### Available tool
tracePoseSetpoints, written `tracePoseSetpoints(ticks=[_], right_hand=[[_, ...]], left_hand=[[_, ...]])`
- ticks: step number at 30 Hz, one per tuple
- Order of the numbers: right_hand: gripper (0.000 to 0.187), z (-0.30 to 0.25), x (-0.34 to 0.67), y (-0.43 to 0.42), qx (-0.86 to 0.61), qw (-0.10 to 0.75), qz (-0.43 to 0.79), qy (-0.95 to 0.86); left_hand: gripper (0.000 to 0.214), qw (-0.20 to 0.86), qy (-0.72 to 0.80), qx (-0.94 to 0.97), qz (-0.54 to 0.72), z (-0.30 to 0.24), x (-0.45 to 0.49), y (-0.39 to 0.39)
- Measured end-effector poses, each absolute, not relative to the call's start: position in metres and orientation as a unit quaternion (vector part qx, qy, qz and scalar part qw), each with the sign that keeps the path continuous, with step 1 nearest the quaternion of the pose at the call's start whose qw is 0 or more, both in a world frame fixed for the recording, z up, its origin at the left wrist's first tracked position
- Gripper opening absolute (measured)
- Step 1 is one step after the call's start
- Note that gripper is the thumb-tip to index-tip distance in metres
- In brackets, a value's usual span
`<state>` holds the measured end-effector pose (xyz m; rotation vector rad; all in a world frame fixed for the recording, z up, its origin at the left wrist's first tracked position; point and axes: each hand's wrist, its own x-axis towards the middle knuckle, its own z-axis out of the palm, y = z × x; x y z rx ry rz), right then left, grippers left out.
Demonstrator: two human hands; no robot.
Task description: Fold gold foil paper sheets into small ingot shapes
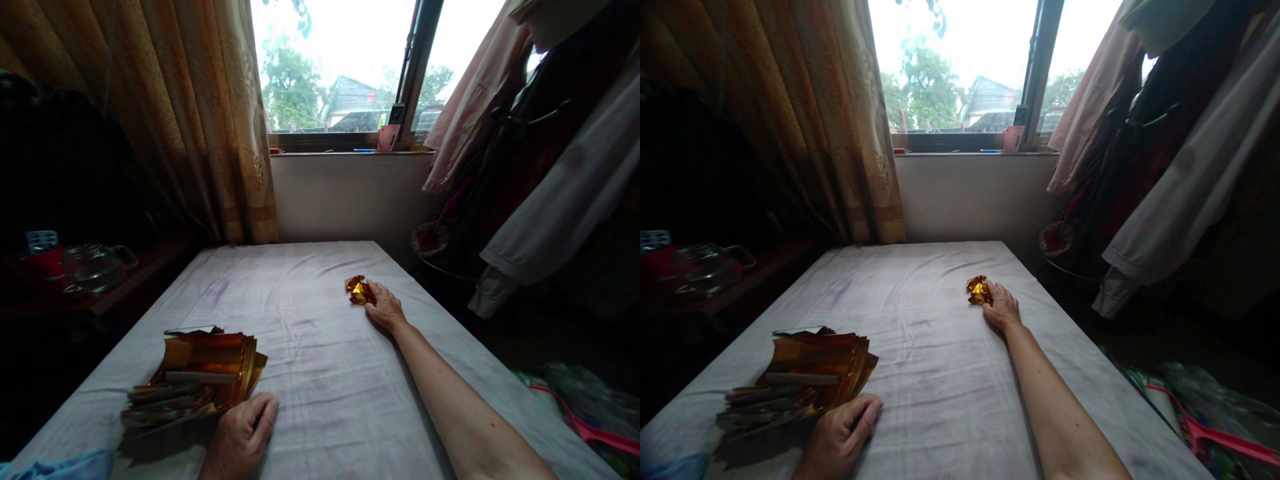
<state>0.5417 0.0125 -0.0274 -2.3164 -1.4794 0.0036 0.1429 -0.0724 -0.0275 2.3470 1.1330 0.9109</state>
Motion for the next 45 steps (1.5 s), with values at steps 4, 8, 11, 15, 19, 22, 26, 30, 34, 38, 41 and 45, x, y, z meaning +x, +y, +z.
tracePoseSetpoints(ticks=[4, 8, 11, 15, 19, 22, 26, 30, 34, 38, 41, 45], right_hand=[[0.064, -0.03, 0.555, 0.022, -0.797, 0.211, 0.029, -0.565], [0.062, -0.033, 0.568, 0.024, -0.77, 0.259, 0.063, -0.58], [0.055, -0.037, 0.575, 0.02, -0.739, 0.307, 0.113, -0.589], [0.046, -0.043, 0.579, 0.016, -0.693, 0.361, 0.196, -0.592], [0.034, -0.045, 0.58, 0.023, -0.675, 0.392, 0.224, -0.584], [0.031, -0.047, 0.579, 0.032, -0.685, 0.405, 0.209, -0.569], [0.032, -0.049, 0.577, 0.032, -0.698, 0.397, 0.177, -0.568], [0.033, -0.047, 0.573, 0.017, -0.704, 0.369, 0.139, -0.591], [0.048, -0.044, 0.568, -0.002, -0.721, 0.336, 0.088, -0.6], [0.059, -0.044, 0.562, -0.017, -0.739, 0.295, 0.041, -0.604], [0.056, -0.043, 0.557, -0.024, -0.754, 0.268, 0.005, -0.599], [0.046, -0.042, 0.552, -0.022, -0.772, 0.246, -0.036, -0.585]], left_hand=[[0.04, 0.171, 0.392, 0.84, 0.334, -0.027, 0.143, -0.072], [0.036, 0.165, 0.384, 0.842, 0.34, -0.028, 0.142, -0.072], [0.034, 0.168, 0.382, 0.843, 0.34, -0.028, 0.141, -0.073], [0.035, 0.16, 0.377, 0.846, 0.342, -0.027, 0.141, -0.073], [0.033, 0.169, 0.386, 0.845, 0.33, -0.029, 0.14, -0.071], [0.032, 0.178, 0.39, 0.842, 0.328, -0.031, 0.139, -0.071], [0.033, 0.176, 0.388, 0.84, 0.336, -0.029, 0.14, -0.071], [0.035, 0.173, 0.386, 0.843, 0.333, -0.027, 0.141, -0.071], [0.036, 0.162, 0.376, 0.848, 0.337, -0.027, 0.141, -0.072], [0.034, 0.16, 0.368, 0.849, 0.343, -0.026, 0.141, -0.073], [0.035, 0.153, 0.367, 0.848, 0.35, -0.025, 0.141, -0.072], [0.04, 0.15, 0.375, 0.849, 0.34, -0.026, 0.141, -0.071]])
